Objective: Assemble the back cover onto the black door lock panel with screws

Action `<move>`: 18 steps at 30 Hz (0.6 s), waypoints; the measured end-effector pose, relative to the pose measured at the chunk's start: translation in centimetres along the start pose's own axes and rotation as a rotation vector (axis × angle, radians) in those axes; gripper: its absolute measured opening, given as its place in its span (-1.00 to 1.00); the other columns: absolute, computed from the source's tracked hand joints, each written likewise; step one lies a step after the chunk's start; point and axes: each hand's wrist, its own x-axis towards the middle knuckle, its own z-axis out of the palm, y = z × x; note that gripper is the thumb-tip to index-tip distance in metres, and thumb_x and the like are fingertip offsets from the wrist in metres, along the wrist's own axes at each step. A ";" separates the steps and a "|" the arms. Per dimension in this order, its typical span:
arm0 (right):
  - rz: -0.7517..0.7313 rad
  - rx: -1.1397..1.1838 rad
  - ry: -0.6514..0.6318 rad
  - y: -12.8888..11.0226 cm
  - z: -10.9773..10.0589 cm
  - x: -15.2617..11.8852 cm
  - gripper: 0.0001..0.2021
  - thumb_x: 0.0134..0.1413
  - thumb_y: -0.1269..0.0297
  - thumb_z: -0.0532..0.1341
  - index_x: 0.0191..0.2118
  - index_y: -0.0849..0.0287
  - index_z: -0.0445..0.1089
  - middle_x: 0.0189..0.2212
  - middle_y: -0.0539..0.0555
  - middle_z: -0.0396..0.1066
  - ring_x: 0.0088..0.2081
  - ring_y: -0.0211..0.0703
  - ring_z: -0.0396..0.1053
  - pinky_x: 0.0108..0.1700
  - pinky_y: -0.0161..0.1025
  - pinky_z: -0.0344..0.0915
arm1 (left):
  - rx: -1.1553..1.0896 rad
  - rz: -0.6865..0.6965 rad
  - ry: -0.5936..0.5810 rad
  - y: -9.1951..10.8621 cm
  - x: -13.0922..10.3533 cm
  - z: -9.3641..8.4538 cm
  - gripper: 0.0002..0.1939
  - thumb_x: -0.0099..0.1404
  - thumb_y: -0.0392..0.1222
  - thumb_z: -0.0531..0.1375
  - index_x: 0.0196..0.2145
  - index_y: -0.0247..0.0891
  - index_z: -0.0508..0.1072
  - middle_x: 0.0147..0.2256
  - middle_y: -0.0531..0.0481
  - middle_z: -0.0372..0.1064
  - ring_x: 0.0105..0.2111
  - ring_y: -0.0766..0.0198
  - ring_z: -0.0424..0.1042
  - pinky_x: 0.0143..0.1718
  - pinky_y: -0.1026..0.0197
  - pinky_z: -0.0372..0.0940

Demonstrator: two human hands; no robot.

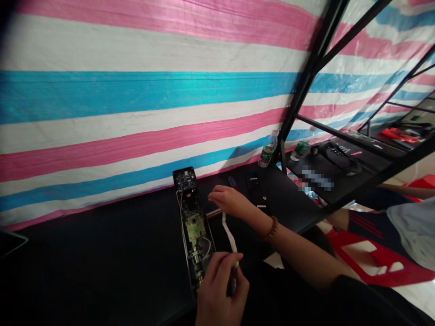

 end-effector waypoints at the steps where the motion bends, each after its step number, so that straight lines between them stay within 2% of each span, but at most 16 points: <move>1: -0.001 -0.042 -0.034 -0.3 0.0 0.4 -0.77 0.32 0.46 0.16 -0.04 0.18 0.53 -0.18 0.16 0.47 -0.22 -0.15 0.45 -0.13 -0.24 0.39 | 0.011 -0.013 0.019 0.0 0.0 -0.4 -0.62 0.26 -0.49 0.07 -0.10 -0.17 0.51 -0.28 -0.04 0.46 -0.34 0.28 0.54 -0.26 0.28 0.50; 4: 0.013 -0.151 -0.063 -0.5 -0.4 0.4 -0.62 0.20 0.65 0.11 0.02 0.23 0.51 -0.08 0.23 0.45 -0.08 -0.05 0.41 0.02 -0.10 0.38 | 0.046 -0.020 0.043 -0.2 0.5 -1.9 -0.67 0.27 -0.45 0.12 -0.10 -0.18 0.53 -0.28 -0.04 0.47 -0.38 0.29 0.54 -0.28 0.29 0.50; 6: 0.011 -0.146 -0.065 -0.5 -0.5 -0.1 -0.55 0.15 0.69 0.09 0.05 0.18 0.50 -0.05 0.22 0.45 -0.01 -0.01 0.39 0.09 -0.02 0.35 | 0.052 -0.012 0.050 -0.1 0.8 -2.8 -0.68 0.28 -0.44 0.12 -0.10 -0.18 0.53 -0.29 -0.04 0.47 -0.40 0.30 0.53 -0.29 0.30 0.49; 8: 0.035 -0.063 -0.060 -0.6 -0.2 -0.8 -0.50 0.19 0.64 0.11 0.17 0.13 0.42 -0.04 0.19 0.46 -0.04 -0.05 0.42 0.05 -0.06 0.37 | 0.044 -0.009 0.051 0.1 1.0 -3.4 -0.68 0.28 -0.45 0.12 -0.10 -0.19 0.53 -0.29 -0.04 0.47 -0.41 0.31 0.52 -0.31 0.31 0.49; 11: 0.100 0.048 -0.021 -1.0 0.5 -1.2 -0.46 0.27 0.46 0.21 0.33 0.14 0.23 -0.11 0.16 0.48 -0.22 -0.14 0.47 -0.13 -0.19 0.41 | 0.023 0.005 0.030 0.3 1.1 -3.6 -0.67 0.27 -0.46 0.12 -0.09 -0.19 0.53 -0.29 -0.03 0.47 -0.42 0.32 0.51 -0.31 0.32 0.48; 13: 0.091 0.059 -0.011 -1.3 1.1 -1.1 -0.56 0.30 0.39 0.22 0.27 0.15 0.32 -0.17 0.14 0.49 -0.26 -0.16 0.47 -0.17 -0.24 0.39 | 0.018 0.008 0.021 0.4 1.2 -3.5 -0.66 0.27 -0.46 0.12 -0.09 -0.19 0.53 -0.29 -0.03 0.47 -0.42 0.32 0.51 -0.30 0.32 0.48; 15: 0.053 0.046 -0.034 -1.7 1.6 -0.9 -0.69 0.33 0.41 0.19 0.13 0.14 0.45 -0.19 0.12 0.49 -0.23 -0.17 0.47 -0.17 -0.27 0.37 | 0.019 0.002 0.014 0.4 1.1 -3.2 -0.65 0.26 -0.47 0.11 -0.09 -0.19 0.54 -0.29 -0.03 0.47 -0.41 0.31 0.51 -0.29 0.31 0.48; 18: 0.023 0.007 -0.082 -2.1 2.1 -0.7 -0.75 0.31 0.44 0.19 0.03 0.14 0.50 -0.19 0.10 0.48 -0.25 -0.20 0.46 -0.18 -0.31 0.35 | 0.009 -0.008 0.007 0.6 0.9 -2.8 -0.63 0.26 -0.48 0.11 -0.09 -0.18 0.54 -0.29 -0.03 0.47 -0.39 0.31 0.51 -0.29 0.30 0.48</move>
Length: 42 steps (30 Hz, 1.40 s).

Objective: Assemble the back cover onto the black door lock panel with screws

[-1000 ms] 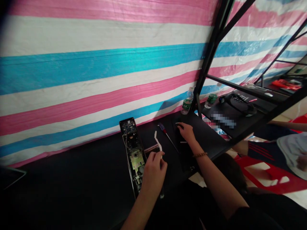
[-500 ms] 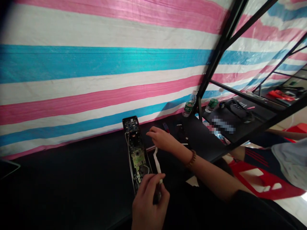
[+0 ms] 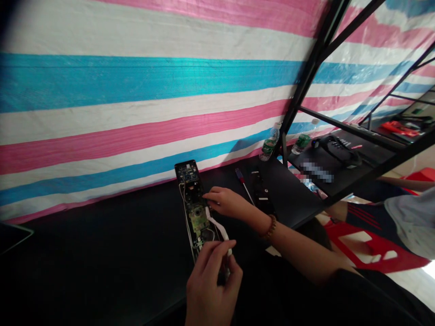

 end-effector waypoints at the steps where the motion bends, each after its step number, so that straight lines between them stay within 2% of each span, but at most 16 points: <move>1: -0.002 -0.016 0.002 -0.1 0.1 0.1 -0.76 0.31 0.44 0.19 0.03 0.14 0.49 -0.20 0.09 0.47 -0.26 -0.21 0.45 -0.19 -0.32 0.34 | -0.015 -0.005 0.005 0.1 -0.1 0.1 -0.63 0.26 -0.48 0.10 -0.08 -0.17 0.53 -0.29 -0.03 0.46 -0.39 0.30 0.51 -0.28 0.30 0.48; 3: -0.004 -0.047 0.046 0.0 0.2 0.6 -0.78 0.35 0.42 0.15 0.02 0.16 0.47 -0.21 0.10 0.47 -0.26 -0.20 0.44 -0.18 -0.32 0.34 | -0.067 -0.006 0.014 0.2 -0.3 0.1 -0.62 0.30 -0.45 0.09 -0.03 -0.16 0.50 -0.27 -0.04 0.47 -0.34 0.29 0.52 -0.24 0.28 0.48; 6: 0.002 -0.090 0.135 0.6 0.3 2.4 -0.80 0.36 0.43 0.12 -0.02 0.20 0.45 -0.21 0.13 0.48 -0.22 -0.17 0.44 -0.12 -0.29 0.33 | -0.119 -0.006 -0.005 -0.4 -0.4 -0.1 -0.57 0.39 -0.37 0.09 0.18 -0.14 0.36 -0.16 -0.08 0.51 -0.22 0.25 0.54 -0.16 0.23 0.48; 8: 0.011 -0.122 0.145 1.2 0.3 4.1 -0.83 0.34 0.45 0.14 -0.06 0.22 0.46 -0.22 0.15 0.49 -0.21 -0.15 0.44 -0.11 -0.27 0.33 | -0.072 -0.030 -0.004 -1.7 -0.4 -0.3 -0.53 0.42 -0.31 0.11 0.25 -0.14 0.27 -0.05 -0.13 0.50 -0.10 0.20 0.54 -0.07 0.16 0.47; 12: 0.021 -0.171 0.134 2.3 0.5 7.2 -0.85 0.32 0.45 0.16 -0.10 0.24 0.47 -0.25 0.16 0.51 -0.24 -0.10 0.43 -0.12 -0.21 0.33 | 0.112 -0.086 0.120 -5.5 -1.0 0.0 -0.57 0.43 -0.25 0.11 0.23 -0.18 0.30 0.15 -0.22 0.37 0.16 0.03 0.37 0.15 -0.12 0.35; 16: -0.046 -0.062 0.276 3.0 1.1 8.0 -0.86 0.28 0.46 0.19 -0.15 0.20 0.50 -0.21 0.17 0.51 -0.14 -0.06 0.42 0.00 -0.14 0.34 | 0.193 -0.120 0.146 -7.9 -2.2 0.7 -0.59 0.42 -0.21 0.14 0.20 -0.18 0.33 0.20 -0.23 0.33 0.25 -0.04 0.26 0.21 -0.23 0.27; 21: 0.041 0.250 0.521 2.7 2.5 6.9 -0.84 0.25 0.43 0.17 -0.15 0.15 0.49 -0.25 0.09 0.51 -0.21 -0.15 0.46 -0.11 -0.22 0.38 | 0.134 -0.153 0.111 -7.6 -2.2 0.7 -0.55 0.40 -0.16 0.18 0.22 -0.20 0.31 0.18 -0.25 0.37 0.22 -0.04 0.34 0.18 -0.23 0.32; 24: 0.107 0.327 0.580 2.0 3.0 6.4 -0.86 0.22 0.38 0.17 -0.16 0.16 0.47 -0.29 0.07 0.51 -0.27 -0.17 0.45 -0.16 -0.22 0.39 | 0.034 -0.196 0.016 -6.9 -1.3 0.9 -0.55 0.39 -0.12 0.20 0.19 -0.20 0.34 0.14 -0.25 0.42 0.17 -0.03 0.42 0.15 -0.18 0.38; 27: 0.114 0.341 0.613 1.2 3.2 6.1 -0.86 0.20 0.36 0.17 -0.17 0.16 0.46 -0.27 0.08 0.52 -0.26 -0.16 0.46 -0.14 -0.21 0.40 | -0.030 -0.191 -0.052 -6.4 -0.3 1.7 -0.46 0.34 -0.15 0.25 0.24 -0.18 0.28 0.17 -0.24 0.41 0.17 -0.02 0.43 0.16 -0.17 0.38; 29: 0.113 0.347 0.646 0.8 3.3 5.9 -0.87 0.20 0.37 0.17 -0.18 0.15 0.46 -0.28 0.08 0.53 -0.25 -0.16 0.47 -0.13 -0.21 0.40 | -0.002 -0.162 -0.021 -6.3 0.5 2.3 -0.38 0.32 -0.20 0.26 0.29 -0.16 0.22 0.21 -0.25 0.35 0.22 -0.04 0.37 0.20 -0.21 0.33; 31: 0.120 0.359 0.675 0.5 3.4 5.8 -0.87 0.21 0.37 0.16 -0.18 0.15 0.45 -0.29 0.08 0.53 -0.25 -0.16 0.48 -0.13 -0.22 0.40 | 0.043 -0.145 0.061 -6.3 1.5 2.8 -0.39 0.32 -0.22 0.26 0.29 -0.16 0.23 0.26 -0.29 0.27 0.29 -0.07 0.28 0.24 -0.24 0.27; 32: 0.126 0.367 0.680 0.4 3.5 5.7 -0.87 0.23 0.37 0.16 -0.18 0.16 0.45 -0.29 0.09 0.53 -0.26 -0.16 0.48 -0.13 -0.22 0.40 | 0.045 -0.154 0.095 -6.4 2.1 3.0 -0.41 0.33 -0.22 0.25 0.28 -0.17 0.25 0.27 -0.30 0.26 0.28 -0.08 0.28 0.23 -0.23 0.28; 34: 0.136 0.377 0.683 0.3 3.7 5.6 -0.87 0.25 0.37 0.16 -0.17 0.16 0.46 -0.29 0.08 0.53 -0.26 -0.17 0.48 -0.15 -0.23 0.41 | -0.009 -0.211 0.106 -6.8 3.3 3.0 -0.45 0.34 -0.23 0.23 0.26 -0.19 0.26 0.18 -0.29 0.36 0.15 0.00 0.43 0.13 -0.12 0.38; 37: 0.110 0.345 0.662 0.4 3.9 5.5 -0.86 0.27 0.37 0.17 -0.14 0.15 0.46 -0.27 0.07 0.52 -0.26 -0.19 0.47 -0.13 -0.23 0.42 | -0.122 -0.307 0.081 -7.4 5.1 2.7 -0.49 0.38 -0.23 0.18 0.26 -0.21 0.27 -0.16 -0.11 0.53 -0.22 0.19 0.57 -0.10 0.08 0.46; 39: 0.058 0.283 0.589 0.6 3.8 5.6 -0.85 0.28 0.37 0.18 -0.10 0.13 0.47 -0.22 0.10 0.51 -0.21 -0.17 0.47 -0.08 -0.22 0.42 | -0.160 -0.335 0.090 -7.6 6.1 2.2 -0.53 0.39 -0.21 0.17 0.23 -0.23 0.32 -0.31 -0.01 0.51 -0.33 0.24 0.55 -0.18 0.15 0.44; 42: -0.005 0.151 0.434 1.1 3.6 5.9 -0.77 0.31 0.36 0.20 0.03 0.11 0.47 -0.16 0.15 0.48 -0.13 -0.10 0.45 -0.03 -0.18 0.42 | -0.237 -0.374 0.047 -7.6 7.0 1.6 -0.55 0.38 -0.17 0.18 0.20 -0.24 0.35 -0.35 0.01 0.52 -0.36 0.24 0.56 -0.24 0.19 0.43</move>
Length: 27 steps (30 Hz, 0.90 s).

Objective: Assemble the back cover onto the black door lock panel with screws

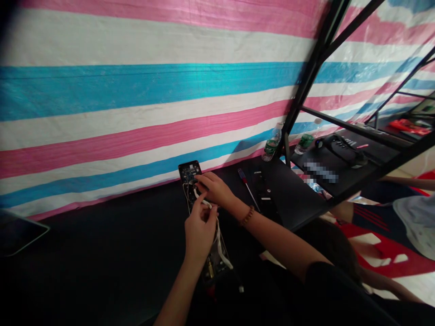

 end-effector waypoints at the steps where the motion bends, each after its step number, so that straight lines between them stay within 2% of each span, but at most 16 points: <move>1: -0.019 -0.040 -0.045 0.2 -0.1 0.1 -0.74 0.32 0.36 0.20 0.07 0.12 0.46 -0.16 0.17 0.48 -0.11 -0.08 0.43 -0.02 -0.15 0.41 | -0.036 -0.016 -0.025 0.2 0.1 -0.1 -0.54 0.38 -0.16 0.19 0.20 -0.24 0.34 -0.33 0.00 0.53 -0.35 0.24 0.57 -0.24 0.19 0.44; 7: -0.111 -0.150 -0.259 1.2 -0.2 0.4 -0.65 0.24 0.49 0.24 0.11 0.09 0.47 -0.14 0.14 0.46 -0.08 -0.05 0.39 0.05 -0.08 0.36 | -0.242 -0.030 -0.044 0.9 0.5 -0.1 -0.56 0.37 -0.18 0.18 0.19 -0.24 0.34 -0.22 -0.06 0.55 -0.25 0.23 0.59 -0.19 0.19 0.47; 12: -0.109 -0.132 -0.287 1.2 -0.1 0.4 -0.66 0.22 0.48 0.27 0.08 0.08 0.49 -0.11 0.15 0.48 -0.03 -0.03 0.39 0.08 -0.06 0.33 | -0.324 -0.044 -0.035 1.5 0.8 0.0 -0.55 0.35 -0.14 0.22 0.16 -0.26 0.34 -0.20 -0.10 0.55 -0.28 0.23 0.57 -0.21 0.18 0.48; 15: -0.021 -0.115 -0.224 1.4 -0.4 1.2 -0.66 0.25 0.51 0.22 0.10 0.15 0.46 -0.08 0.18 0.49 -0.05 -0.06 0.42 0.02 -0.15 0.35 | -0.280 0.000 -0.046 1.2 0.2 -0.4 -0.49 0.39 -0.11 0.18 0.24 -0.23 0.22 -0.04 -0.20 0.52 -0.19 0.20 0.59 -0.11 0.11 0.49; 18: 0.055 -0.135 -0.183 1.8 -0.8 2.3 -0.69 0.28 0.54 0.16 0.05 0.19 0.48 -0.14 0.17 0.50 -0.13 -0.11 0.43 -0.03 -0.19 0.34 | -0.048 0.092 0.056 -0.3 -1.4 -1.2 -0.51 0.43 -0.10 0.14 0.26 -0.20 0.21 0.15 -0.27 0.40 0.06 0.10 0.51 0.12 -0.04 0.39; 22: 0.047 -0.179 -0.230 1.6 -1.0 3.5 -0.74 0.22 0.58 0.15 -0.16 0.21 0.57 -0.22 0.16 0.48 -0.13 -0.07 0.38 0.02 -0.15 0.30 | 0.247 0.144 0.255 -3.6 -4.3 -1.8 -0.52 0.40 -0.10 0.17 0.22 -0.22 0.29 0.29 -0.32 0.22 0.31 -0.07 0.21 0.32 -0.23 0.13; 24: 0.058 -0.219 -0.250 1.2 -0.8 3.8 -0.77 0.21 0.55 0.18 -0.22 0.20 0.59 -0.22 0.17 0.45 -0.12 -0.03 0.34 0.04 -0.11 0.27 | 0.259 0.079 0.262 -5.1 -5.6 -1.6 -0.46 0.40 -0.08 0.16 0.28 -0.24 0.23 0.33 -0.35 0.13 0.36 -0.10 0.13 0.35 -0.26 0.06; 27: 0.104 -0.251 -0.259 0.5 -0.4 3.7 -0.77 0.17 0.56 0.20 -0.26 0.19 0.60 -0.25 0.16 0.42 -0.14 -0.03 0.32 0.02 -0.10 0.26 | 0.189 -0.046 0.191 -6.6 -6.9 -1.1 -0.34 0.42 -0.04 0.14 0.38 -0.26 0.06 0.36 -0.36 0.08 0.38 -0.07 0.10 0.37 -0.18 0.06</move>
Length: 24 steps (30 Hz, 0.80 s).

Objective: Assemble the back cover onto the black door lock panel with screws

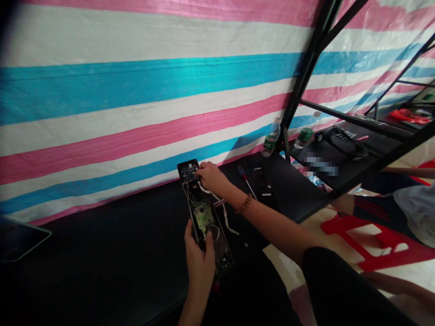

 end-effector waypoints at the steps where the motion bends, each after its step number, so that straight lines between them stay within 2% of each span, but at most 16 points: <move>1: 0.021 0.001 0.011 -0.2 0.1 -0.1 -0.77 0.16 0.57 0.19 -0.27 0.20 0.60 -0.25 0.17 0.41 -0.15 -0.02 0.31 0.01 -0.10 0.26 | -0.023 -0.027 -0.030 -0.3 -0.3 0.2 -0.31 0.43 -0.04 0.13 0.40 -0.27 0.02 0.37 -0.36 0.06 0.39 -0.05 0.10 0.38 -0.15 0.07; 6: 0.118 0.028 0.102 -1.0 1.2 -0.8 -0.76 0.16 0.59 0.17 -0.26 0.26 0.59 -0.24 0.19 0.35 -0.15 -0.02 0.30 0.00 -0.09 0.28 | -0.068 -0.068 -0.063 -0.8 -0.5 0.4 -0.33 0.47 -0.02 0.07 0.40 -0.32 -0.02 0.38 -0.37 0.05 0.38 -0.03 0.12 0.38 -0.09 0.09; 12: 0.192 0.137 0.192 -1.0 2.5 -1.4 -0.74 0.16 0.62 0.17 -0.22 0.22 0.57 -0.25 0.11 0.37 -0.15 -0.13 0.37 -0.01 -0.21 0.33 | -0.072 -0.032 -0.063 -0.7 -0.5 0.4 -0.38 0.49 -0.03 0.02 0.39 -0.32 0.01 0.37 -0.36 0.03 0.40 -0.01 0.06 0.41 -0.11 0.02; 24: 0.269 0.231 0.270 -1.2 3.2 -1.8 -0.75 0.17 0.61 0.17 -0.21 0.20 0.56 -0.26 0.07 0.39 -0.21 -0.20 0.40 -0.06 -0.29 0.33 | -0.026 -0.051 -0.023 -0.8 -0.6 0.5 -0.39 0.49 0.00 0.00 0.35 -0.40 0.06 0.32 -0.41 0.10 0.35 -0.06 0.14 0.37 -0.15 0.08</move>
